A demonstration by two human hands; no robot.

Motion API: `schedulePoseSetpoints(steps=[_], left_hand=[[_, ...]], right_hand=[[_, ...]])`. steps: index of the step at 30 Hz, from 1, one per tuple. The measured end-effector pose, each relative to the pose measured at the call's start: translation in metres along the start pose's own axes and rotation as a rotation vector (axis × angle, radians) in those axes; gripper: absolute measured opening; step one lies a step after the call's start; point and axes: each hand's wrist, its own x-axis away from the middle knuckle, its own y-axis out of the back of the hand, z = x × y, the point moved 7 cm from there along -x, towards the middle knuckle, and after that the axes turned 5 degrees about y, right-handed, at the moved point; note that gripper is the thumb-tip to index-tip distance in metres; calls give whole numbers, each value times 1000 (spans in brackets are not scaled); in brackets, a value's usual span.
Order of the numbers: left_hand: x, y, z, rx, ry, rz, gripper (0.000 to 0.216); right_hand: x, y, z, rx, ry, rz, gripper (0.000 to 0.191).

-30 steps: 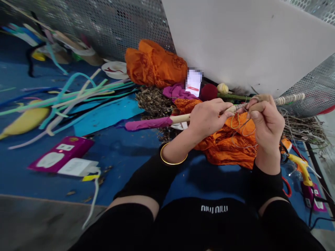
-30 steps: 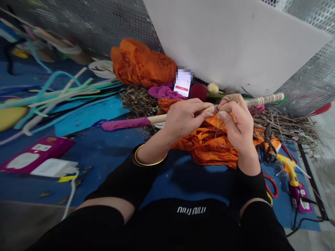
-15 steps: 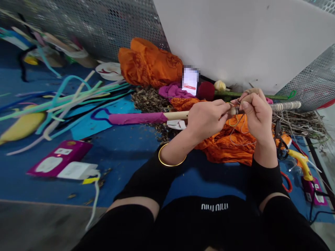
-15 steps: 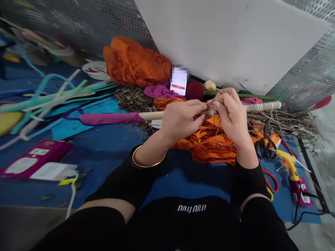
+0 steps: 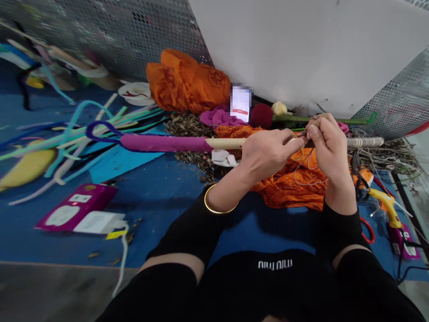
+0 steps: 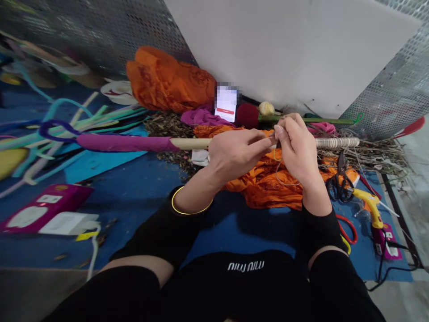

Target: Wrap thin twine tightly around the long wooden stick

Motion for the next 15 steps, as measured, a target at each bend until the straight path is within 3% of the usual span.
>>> schedulePoseSetpoints(steps=[8,15], left_hand=[[0,6,6,55,41,-4,36],[1,21,32,110,143,-85,33]], right_hand=[[-1,3,-4,-165,-44,-86,37],[6,65,-21,-467,-246,-223,28]])
